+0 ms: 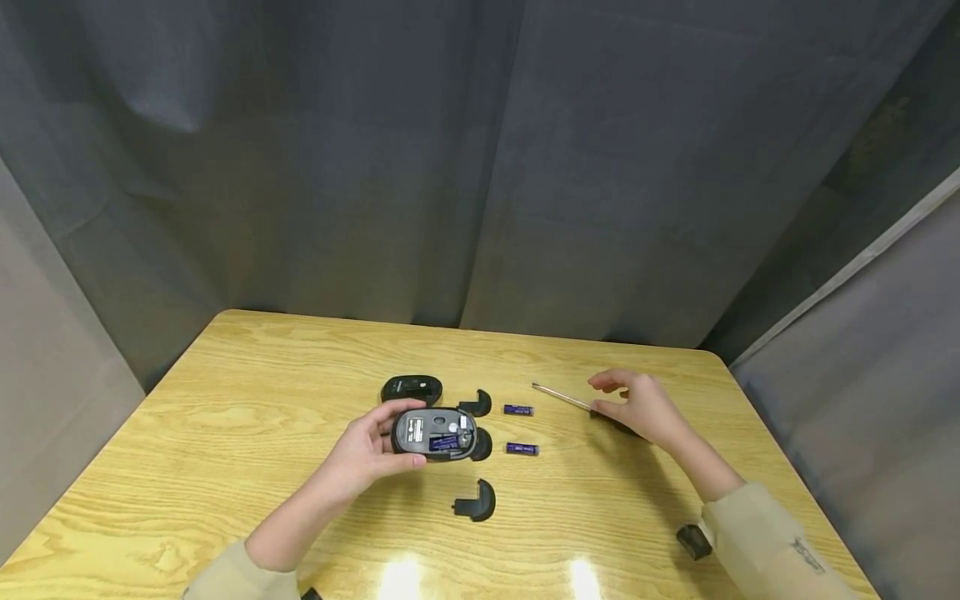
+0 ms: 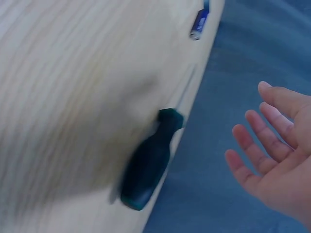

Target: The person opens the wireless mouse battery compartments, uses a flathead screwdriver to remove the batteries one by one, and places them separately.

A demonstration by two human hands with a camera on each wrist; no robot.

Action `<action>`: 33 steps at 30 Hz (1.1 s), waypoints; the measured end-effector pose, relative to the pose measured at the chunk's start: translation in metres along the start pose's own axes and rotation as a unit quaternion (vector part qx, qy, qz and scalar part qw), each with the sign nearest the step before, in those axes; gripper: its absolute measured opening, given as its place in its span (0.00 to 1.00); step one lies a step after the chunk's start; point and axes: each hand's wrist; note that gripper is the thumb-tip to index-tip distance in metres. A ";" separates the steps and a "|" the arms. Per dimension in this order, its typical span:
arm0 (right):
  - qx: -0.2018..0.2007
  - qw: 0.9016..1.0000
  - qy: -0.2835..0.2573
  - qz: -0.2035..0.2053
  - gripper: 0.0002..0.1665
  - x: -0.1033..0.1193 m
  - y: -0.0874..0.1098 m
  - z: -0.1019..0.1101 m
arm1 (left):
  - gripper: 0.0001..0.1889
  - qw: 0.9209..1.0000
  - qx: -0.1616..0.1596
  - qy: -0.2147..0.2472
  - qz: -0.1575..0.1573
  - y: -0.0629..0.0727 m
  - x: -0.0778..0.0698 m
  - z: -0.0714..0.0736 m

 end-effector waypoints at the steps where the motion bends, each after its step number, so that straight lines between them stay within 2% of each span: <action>1: -0.004 1.000 0.002 0.005 0.17 0.003 0.000 0.002 | 0.41 1.000 0.000 0.000 0.000 0.000 0.000 0.000; 18: -0.072 0.994 0.011 0.086 0.18 0.068 0.005 0.024 | 0.41 1.000 -0.001 0.000 0.002 0.001 -0.001 -0.001; 28: -0.113 0.984 0.026 0.136 0.18 0.105 0.011 0.021 | 0.41 1.000 0.002 0.000 0.003 0.002 -0.003 -0.003; 33: -0.132 0.979 0.015 0.152 0.19 0.118 0.014 0.017 | 0.40 1.000 0.002 0.003 0.001 0.003 -0.005 -0.005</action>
Point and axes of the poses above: each hand's wrist, its own y-axis away from the middle knuckle, its own z-axis out of the back of the hand, x = y × z, and after that the axes turned 9 degrees about z, right-handed
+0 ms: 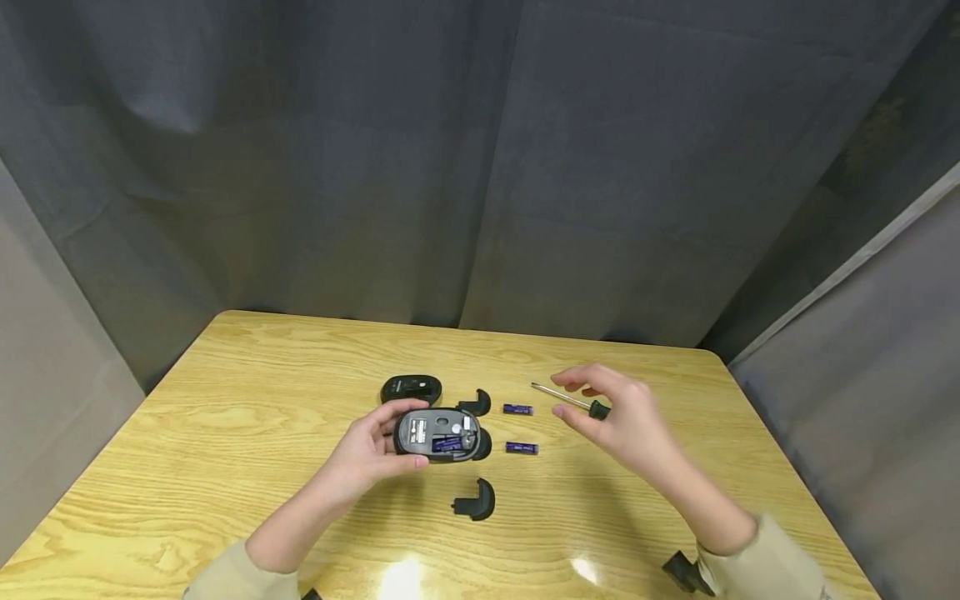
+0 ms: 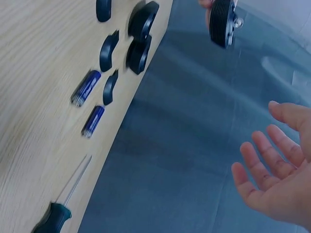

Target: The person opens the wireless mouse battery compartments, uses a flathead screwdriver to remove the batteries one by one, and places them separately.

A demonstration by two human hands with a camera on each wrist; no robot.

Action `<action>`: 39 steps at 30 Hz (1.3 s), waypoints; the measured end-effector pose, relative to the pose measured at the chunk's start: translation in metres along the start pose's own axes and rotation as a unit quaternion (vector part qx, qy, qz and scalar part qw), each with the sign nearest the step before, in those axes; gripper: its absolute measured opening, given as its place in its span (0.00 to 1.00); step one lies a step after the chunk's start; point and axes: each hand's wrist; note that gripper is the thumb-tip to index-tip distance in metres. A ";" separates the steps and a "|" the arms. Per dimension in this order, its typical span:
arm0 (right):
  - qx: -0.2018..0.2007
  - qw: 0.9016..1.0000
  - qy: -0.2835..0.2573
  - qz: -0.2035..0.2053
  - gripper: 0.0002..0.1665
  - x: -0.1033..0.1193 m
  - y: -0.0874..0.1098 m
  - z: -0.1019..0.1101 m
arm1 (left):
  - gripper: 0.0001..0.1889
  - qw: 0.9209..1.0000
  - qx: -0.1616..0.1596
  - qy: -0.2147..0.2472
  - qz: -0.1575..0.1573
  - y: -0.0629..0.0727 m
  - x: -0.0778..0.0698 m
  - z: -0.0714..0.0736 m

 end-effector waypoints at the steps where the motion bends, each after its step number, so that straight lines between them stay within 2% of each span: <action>1: -0.003 1.000 -0.005 0.003 0.19 0.002 0.000 -0.001 | 0.40 1.000 0.000 0.000 0.000 0.000 0.000 0.000; 6: -0.009 0.999 -0.031 0.021 0.20 0.012 0.002 -0.007 | 0.40 1.000 0.003 -0.005 -0.002 -0.001 0.000 -0.002; 12: 0.004 0.997 -0.066 0.026 0.19 0.021 0.001 -0.018 | 0.38 1.000 0.014 -0.006 -0.015 -0.002 0.001 -0.005; 21: 0.018 0.991 -0.126 0.038 0.18 0.030 0.001 -0.038 | 0.39 1.000 0.010 -0.002 -0.011 -0.002 0.001 -0.009; 25: 0.030 0.989 -0.141 0.036 0.17 0.033 0.002 -0.047 | 0.38 1.000 0.019 -0.001 -0.013 -0.004 0.002 -0.011; 32: 0.042 0.987 -0.155 0.027 0.16 0.037 0.003 -0.056 | 0.38 1.000 0.019 -0.004 -0.015 -0.004 0.002 -0.015; 39: 0.056 0.989 -0.133 0.020 0.14 0.039 0.006 -0.063 | 0.37 1.000 0.014 -0.017 -0.014 -0.004 0.002 -0.019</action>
Point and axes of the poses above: each hand's wrist, its own y-axis away from the middle knuckle, its own z-axis out of the back of the hand, x = y × z, and after that the axes turned 9 degrees about z, right-handed
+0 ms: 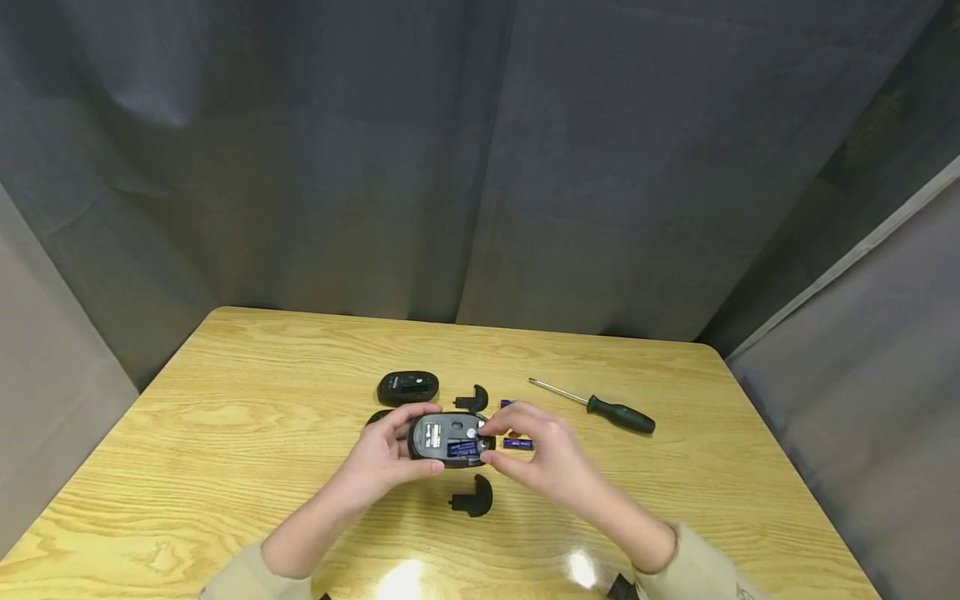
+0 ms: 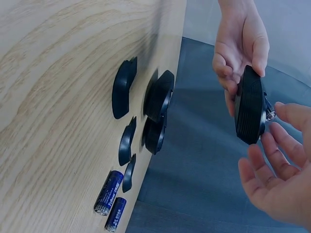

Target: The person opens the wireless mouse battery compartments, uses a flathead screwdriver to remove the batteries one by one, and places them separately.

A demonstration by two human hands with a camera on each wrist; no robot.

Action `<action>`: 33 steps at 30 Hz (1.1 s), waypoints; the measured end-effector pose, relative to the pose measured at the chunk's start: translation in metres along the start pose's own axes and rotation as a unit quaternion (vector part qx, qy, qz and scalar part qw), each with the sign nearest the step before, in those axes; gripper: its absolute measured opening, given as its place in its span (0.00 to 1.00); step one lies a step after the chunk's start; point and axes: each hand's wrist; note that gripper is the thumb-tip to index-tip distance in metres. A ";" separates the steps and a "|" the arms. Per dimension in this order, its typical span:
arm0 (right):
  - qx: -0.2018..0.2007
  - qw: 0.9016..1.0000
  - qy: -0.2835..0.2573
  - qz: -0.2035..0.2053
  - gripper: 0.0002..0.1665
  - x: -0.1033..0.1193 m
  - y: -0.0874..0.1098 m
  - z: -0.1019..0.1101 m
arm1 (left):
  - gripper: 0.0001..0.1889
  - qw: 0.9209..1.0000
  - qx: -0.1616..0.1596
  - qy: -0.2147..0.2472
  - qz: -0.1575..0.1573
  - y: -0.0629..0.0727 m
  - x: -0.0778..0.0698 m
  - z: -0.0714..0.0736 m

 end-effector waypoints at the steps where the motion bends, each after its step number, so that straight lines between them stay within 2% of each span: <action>1: 0.001 1.000 0.005 0.000 0.14 0.000 0.000 -0.001 | 0.37 1.000 0.000 -0.001 0.001 0.000 0.000 0.000; 15: -0.009 0.999 0.028 0.025 0.10 -0.001 0.000 -0.003 | 0.38 1.000 -0.006 -0.001 0.007 0.000 -0.001 -0.004; 21: -0.019 0.998 0.027 0.062 0.09 -0.005 -0.001 0.000 | 0.37 1.000 -0.006 0.008 0.007 0.000 -0.003 -0.005; 27: -0.047 0.993 0.017 0.103 0.10 -0.006 -0.001 0.007 | 0.38 1.000 -0.008 0.006 0.000 0.001 -0.004 -0.003; 33: -0.059 0.993 0.016 0.100 0.09 -0.007 0.001 0.017 | 0.39 1.000 -0.014 0.011 0.006 0.002 -0.004 0.001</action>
Point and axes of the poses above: each hand's wrist, its own y-axis away from the middle knuckle, its own z-axis out of the back of the hand, x = y × z, and after that the axes turned 9 degrees about z, right-handed
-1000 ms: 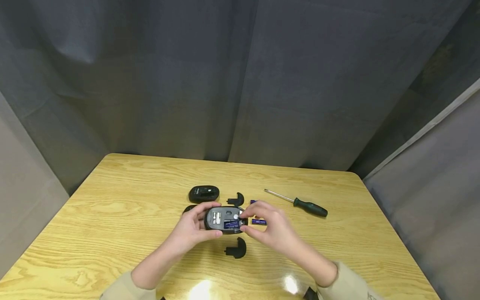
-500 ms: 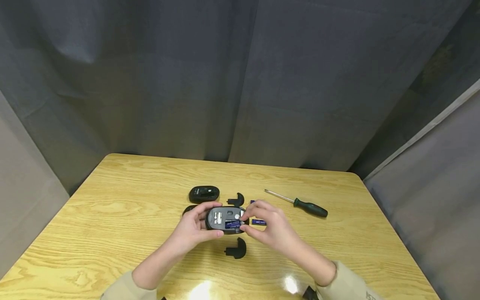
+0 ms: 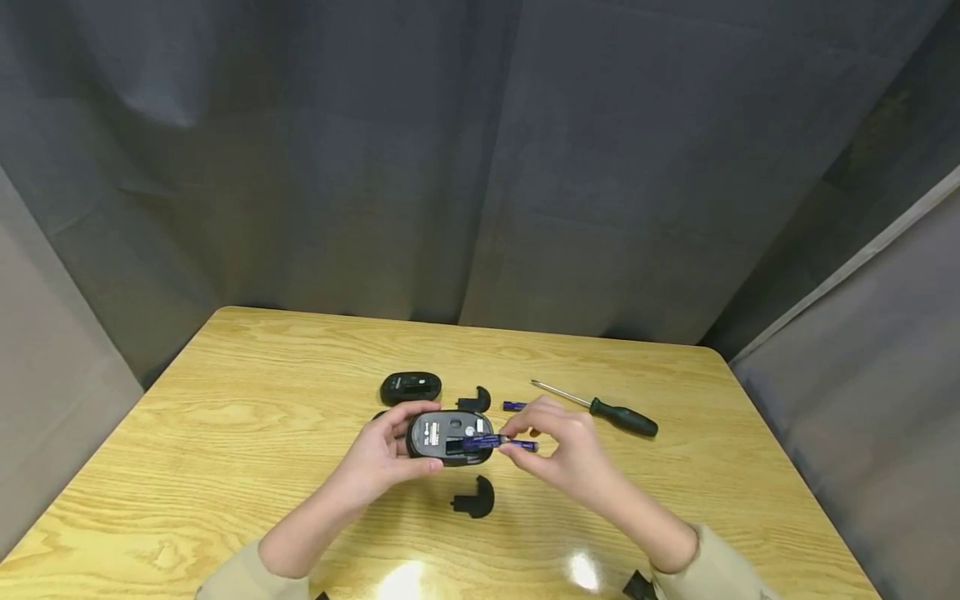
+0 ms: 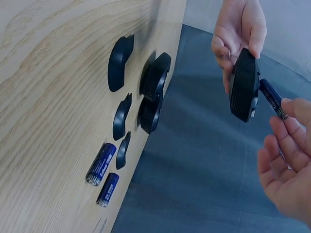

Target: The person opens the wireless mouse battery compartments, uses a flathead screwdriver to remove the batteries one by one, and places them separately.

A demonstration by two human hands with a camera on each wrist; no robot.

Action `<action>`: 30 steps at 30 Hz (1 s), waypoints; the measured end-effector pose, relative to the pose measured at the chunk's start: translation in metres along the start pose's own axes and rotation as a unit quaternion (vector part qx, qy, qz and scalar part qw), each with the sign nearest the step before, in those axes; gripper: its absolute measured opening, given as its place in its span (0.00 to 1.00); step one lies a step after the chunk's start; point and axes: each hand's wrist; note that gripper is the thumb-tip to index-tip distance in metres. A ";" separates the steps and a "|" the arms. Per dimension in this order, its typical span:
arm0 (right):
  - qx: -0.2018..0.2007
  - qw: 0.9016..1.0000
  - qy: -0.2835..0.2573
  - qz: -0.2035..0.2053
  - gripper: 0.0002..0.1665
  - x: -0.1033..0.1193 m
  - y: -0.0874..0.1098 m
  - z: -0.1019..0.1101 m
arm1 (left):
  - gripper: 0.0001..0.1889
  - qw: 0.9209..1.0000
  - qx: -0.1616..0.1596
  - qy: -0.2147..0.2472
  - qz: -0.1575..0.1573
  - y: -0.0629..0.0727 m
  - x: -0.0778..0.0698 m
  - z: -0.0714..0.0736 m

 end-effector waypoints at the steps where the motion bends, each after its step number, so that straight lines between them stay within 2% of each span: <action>1: 0.001 1.000 0.000 -0.004 0.09 0.000 0.001 0.001 | 0.39 1.000 -0.003 -0.001 0.003 0.000 0.000 0.001; 15: -0.005 1.000 0.022 -0.011 0.12 -0.009 0.023 0.010 | 0.38 0.998 -0.039 -0.048 0.024 0.013 0.013 0.019; 23: 0.019 0.998 0.042 -0.039 0.11 -0.017 0.040 0.007 | 0.39 0.997 -0.019 -0.051 0.054 0.017 0.026 0.027; 30: 0.037 0.996 0.043 -0.065 0.10 -0.025 0.056 0.001 | 0.38 0.995 -0.006 -0.072 0.068 0.017 0.033 0.030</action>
Point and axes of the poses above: each hand's wrist, its own y-axis away from the middle knuckle, its own z-axis out of the back of the hand, x = y × z, and after that the axes turned 9 degrees about z, right-handed
